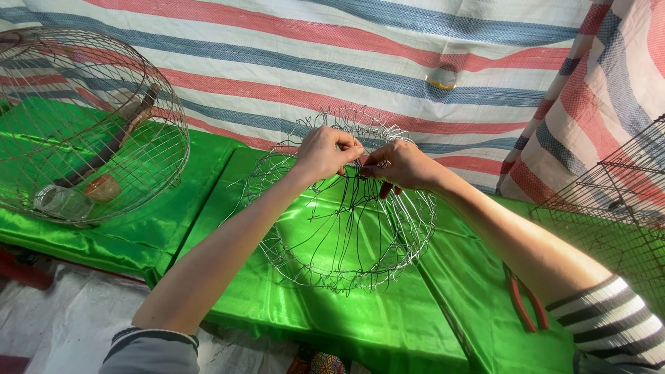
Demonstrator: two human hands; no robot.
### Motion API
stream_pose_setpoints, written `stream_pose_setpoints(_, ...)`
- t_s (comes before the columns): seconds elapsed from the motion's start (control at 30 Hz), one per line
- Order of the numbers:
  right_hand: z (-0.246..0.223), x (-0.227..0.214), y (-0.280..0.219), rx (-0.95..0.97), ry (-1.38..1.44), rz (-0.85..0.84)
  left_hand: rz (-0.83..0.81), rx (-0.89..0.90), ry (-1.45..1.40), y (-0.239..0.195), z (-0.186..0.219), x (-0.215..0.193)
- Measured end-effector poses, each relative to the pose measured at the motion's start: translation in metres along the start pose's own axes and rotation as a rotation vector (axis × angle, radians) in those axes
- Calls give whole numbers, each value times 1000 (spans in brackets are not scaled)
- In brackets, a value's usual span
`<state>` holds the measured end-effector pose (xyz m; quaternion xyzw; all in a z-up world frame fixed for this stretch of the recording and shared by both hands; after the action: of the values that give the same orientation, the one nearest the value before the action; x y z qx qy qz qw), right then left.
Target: The person assembles a wire birdcage by hand, bending and twisting thin metal wires to form a spherical frame. They use red-handled pliers to cut and secure wire segments, repeatedly adjusting the structure on a green-covered table.
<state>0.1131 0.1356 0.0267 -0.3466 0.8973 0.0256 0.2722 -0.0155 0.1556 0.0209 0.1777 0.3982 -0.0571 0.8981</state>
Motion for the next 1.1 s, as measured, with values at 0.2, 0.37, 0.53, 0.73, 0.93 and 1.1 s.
stream_pose_setpoints(0.2,3,-1,0,64,27,18,-51,49,35,-8,19,-8)
stream_pose_setpoints(0.37,9,0,4,74,52,30,-156,24,63,8,-3,8)
stream_pose_setpoints(0.53,10,-1,3,86,67,55,-183,-69,91,14,-20,23)
stream_pose_setpoints(0.73,8,0,3,85,34,29,-226,-82,81,15,-18,20)
stream_pose_setpoints(0.93,5,-1,2,67,41,-19,-230,-69,81,20,-25,25)
stream_pose_setpoints(1.1,-3,1,-5,135,79,-122,-251,-114,71,21,-29,29)
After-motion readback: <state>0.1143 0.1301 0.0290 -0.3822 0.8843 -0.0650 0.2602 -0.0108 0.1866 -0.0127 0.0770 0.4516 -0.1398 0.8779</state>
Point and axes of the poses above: each hand's wrist, its own y-axis towards the middle knuckle, its own x-axis out of the palm, z = x × y, the point moved 9 cm from there along y, towards the middle knuckle, and after that the axes turned 13 degrees about y, right-handed, at the moved point
